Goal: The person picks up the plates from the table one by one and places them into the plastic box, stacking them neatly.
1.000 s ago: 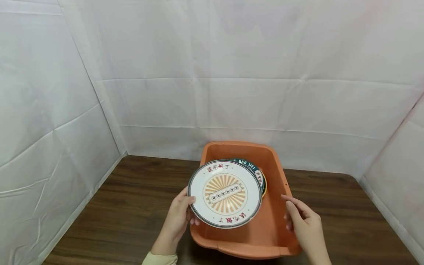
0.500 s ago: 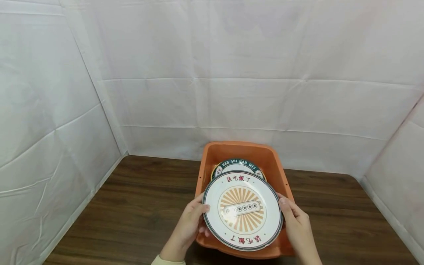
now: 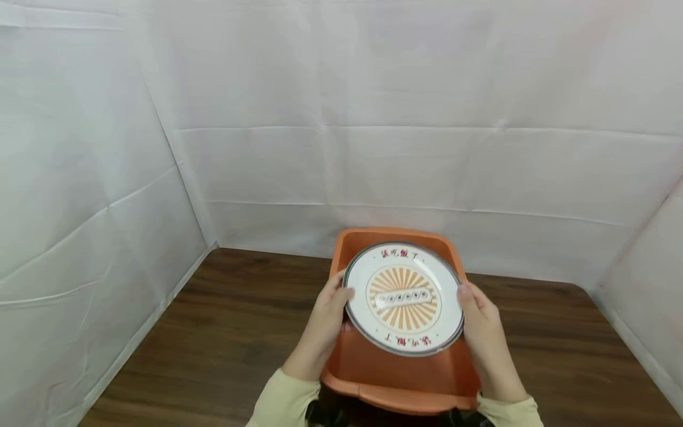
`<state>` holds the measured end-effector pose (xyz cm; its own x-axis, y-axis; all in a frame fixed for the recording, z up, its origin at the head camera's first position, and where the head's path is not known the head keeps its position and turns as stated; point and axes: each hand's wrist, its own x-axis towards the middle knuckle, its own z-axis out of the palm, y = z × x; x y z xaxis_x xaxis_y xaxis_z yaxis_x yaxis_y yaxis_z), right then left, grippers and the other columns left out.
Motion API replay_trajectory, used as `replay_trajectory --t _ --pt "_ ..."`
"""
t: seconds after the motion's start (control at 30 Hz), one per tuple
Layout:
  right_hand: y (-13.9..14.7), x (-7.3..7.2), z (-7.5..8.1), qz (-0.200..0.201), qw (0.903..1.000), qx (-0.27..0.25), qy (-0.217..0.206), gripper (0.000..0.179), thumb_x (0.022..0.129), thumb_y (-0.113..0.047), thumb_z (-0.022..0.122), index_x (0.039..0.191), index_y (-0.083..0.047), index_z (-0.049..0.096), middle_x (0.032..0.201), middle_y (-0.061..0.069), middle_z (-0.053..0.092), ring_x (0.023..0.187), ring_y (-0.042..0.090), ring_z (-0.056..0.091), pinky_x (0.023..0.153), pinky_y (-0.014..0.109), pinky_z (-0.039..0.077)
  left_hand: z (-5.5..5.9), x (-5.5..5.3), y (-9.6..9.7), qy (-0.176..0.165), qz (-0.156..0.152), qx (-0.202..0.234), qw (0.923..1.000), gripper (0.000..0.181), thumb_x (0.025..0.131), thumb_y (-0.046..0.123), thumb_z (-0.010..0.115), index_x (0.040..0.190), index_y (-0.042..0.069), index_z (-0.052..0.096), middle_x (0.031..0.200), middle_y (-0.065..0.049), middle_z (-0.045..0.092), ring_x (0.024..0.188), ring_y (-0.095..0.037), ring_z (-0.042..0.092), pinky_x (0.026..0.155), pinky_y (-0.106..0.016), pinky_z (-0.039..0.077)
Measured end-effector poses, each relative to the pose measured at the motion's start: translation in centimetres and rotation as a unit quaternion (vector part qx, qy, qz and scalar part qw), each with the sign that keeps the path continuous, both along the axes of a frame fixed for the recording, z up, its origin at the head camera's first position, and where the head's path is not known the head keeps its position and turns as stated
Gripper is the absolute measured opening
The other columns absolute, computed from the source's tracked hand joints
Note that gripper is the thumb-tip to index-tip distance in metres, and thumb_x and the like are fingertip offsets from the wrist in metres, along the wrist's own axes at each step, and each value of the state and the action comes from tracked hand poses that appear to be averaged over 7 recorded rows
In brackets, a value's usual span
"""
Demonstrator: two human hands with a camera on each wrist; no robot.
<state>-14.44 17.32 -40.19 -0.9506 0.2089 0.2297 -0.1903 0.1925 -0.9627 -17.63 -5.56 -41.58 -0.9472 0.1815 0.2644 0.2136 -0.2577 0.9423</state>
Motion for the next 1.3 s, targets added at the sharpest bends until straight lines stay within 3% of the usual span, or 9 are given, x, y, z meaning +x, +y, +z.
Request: replay_trajectory --t 0.3,0.47,0.7,0.8,0.9,0.97,1.07,1.17,1.3 --pt "0.4 -4.3 2.8 -0.026 0.9993 -0.004 0.024 0.051 0.102 -0.027 0.030 0.141 0.006 0.030 0.143 0.020 0.032 0.133 0.022 0.026 0.108 0.036 0.023 2.9 -4.7 2.5 -0.042 0.070 0.027 0.9963 0.035 0.097 0.016 0.039 0.128 0.010 0.051 0.078 -0.004 0.057 0.050 -0.006 0.047 0.045 -0.020 0.039" --pt "0.9 -6.7 3.6 -0.057 0.9981 -0.007 0.020 0.049 0.102 -0.026 0.031 0.139 0.005 0.035 0.145 0.017 0.031 0.134 0.020 0.024 0.109 0.034 0.021 3.5 -6.9 4.1 -0.031 0.108 0.061 0.9917 0.032 0.098 0.014 0.040 0.126 0.004 0.051 0.097 -0.007 0.061 0.073 -0.007 0.057 0.064 -0.018 0.046" --pt "0.6 -9.2 1.4 -0.114 0.9934 -0.001 0.009 0.045 0.101 -0.027 0.034 0.121 0.008 0.054 0.111 0.021 0.054 0.092 0.014 0.048 0.074 0.018 0.040 1.8 -8.9 5.5 -0.041 0.151 0.115 0.9810 0.031 0.099 0.012 0.041 0.126 0.000 0.051 0.113 -0.018 0.059 0.096 -0.020 0.061 0.079 -0.025 0.050" --pt "0.4 -9.7 0.2 -0.119 0.9928 -0.007 0.011 0.045 0.101 -0.027 0.034 0.123 0.007 0.053 0.121 0.022 0.053 0.108 0.020 0.049 0.089 0.025 0.041 0.5 -9.5 5.8 -0.049 0.178 0.113 0.9763 0.029 0.099 0.013 0.043 0.123 0.001 0.053 0.107 -0.017 0.059 0.089 -0.020 0.062 0.074 -0.025 0.052" --pt "0.1 -10.1 -0.6 -0.133 0.9905 0.005 0.034 0.043 0.100 -0.025 0.035 0.122 0.006 0.056 0.121 0.021 0.055 0.111 0.025 0.051 0.091 0.031 0.042 -0.4 -10.1 5.7 -0.045 0.211 0.075 0.9734 0.027 0.098 0.016 0.045 0.120 0.004 0.056 0.098 -0.014 0.060 0.079 -0.016 0.061 0.066 -0.025 0.052" --pt "0.1 -10.5 -1.1 -0.151 0.9877 0.019 0.035 0.041 0.099 -0.026 0.036 0.112 0.003 0.062 0.095 0.018 0.064 0.086 0.021 0.059 0.073 0.027 0.047 -0.9 -10.5 5.6 -0.043 0.229 0.037 0.9717 0.024 0.098 0.019 0.047 0.117 0.006 0.055 0.092 -0.013 0.058 0.072 -0.015 0.058 0.060 -0.025 0.049" --pt "0.1 -11.1 -1.9 -0.182 0.9821 0.048 0.015 0.037 0.098 -0.028 0.038 0.100 -0.002 0.064 0.055 0.005 0.047 0.047 0.013 0.040 0.046 0.025 0.032 -1.5 -10.8 5.4 -0.043 0.256 -0.044 0.9648 0.022 0.097 0.024 0.050 0.112 0.008 0.052 0.088 -0.009 0.056 0.067 -0.015 0.052 0.055 -0.026 0.044" --pt "0.1 -11.6 -2.7 -0.189 0.9789 0.077 -0.009 0.037 0.098 -0.030 0.038 0.109 -0.003 0.062 0.060 0.005 0.050 0.048 0.014 0.043 0.047 0.025 0.035 -1.9 -10.9 5.3 -0.042 0.267 -0.115 0.9558 0.022 0.097 0.028 0.050 0.110 0.010 0.049 0.087 -0.008 0.055 0.064 -0.017 0.051 0.053 -0.027 0.041" --pt "0.0 -11.9 -3.5 -0.175 0.9771 0.118 -0.031 0.040 0.100 -0.030 0.035 0.121 -0.001 0.052 0.097 0.017 0.057 0.078 0.025 0.055 0.064 0.034 0.045 -2.3 -10.8 5.2 -0.034 0.261 -0.166 0.9501 0.022 0.098 0.023 0.048 0.114 0.008 0.045 0.083 -0.010 0.054 0.061 -0.018 0.050 0.052 -0.029 0.040"
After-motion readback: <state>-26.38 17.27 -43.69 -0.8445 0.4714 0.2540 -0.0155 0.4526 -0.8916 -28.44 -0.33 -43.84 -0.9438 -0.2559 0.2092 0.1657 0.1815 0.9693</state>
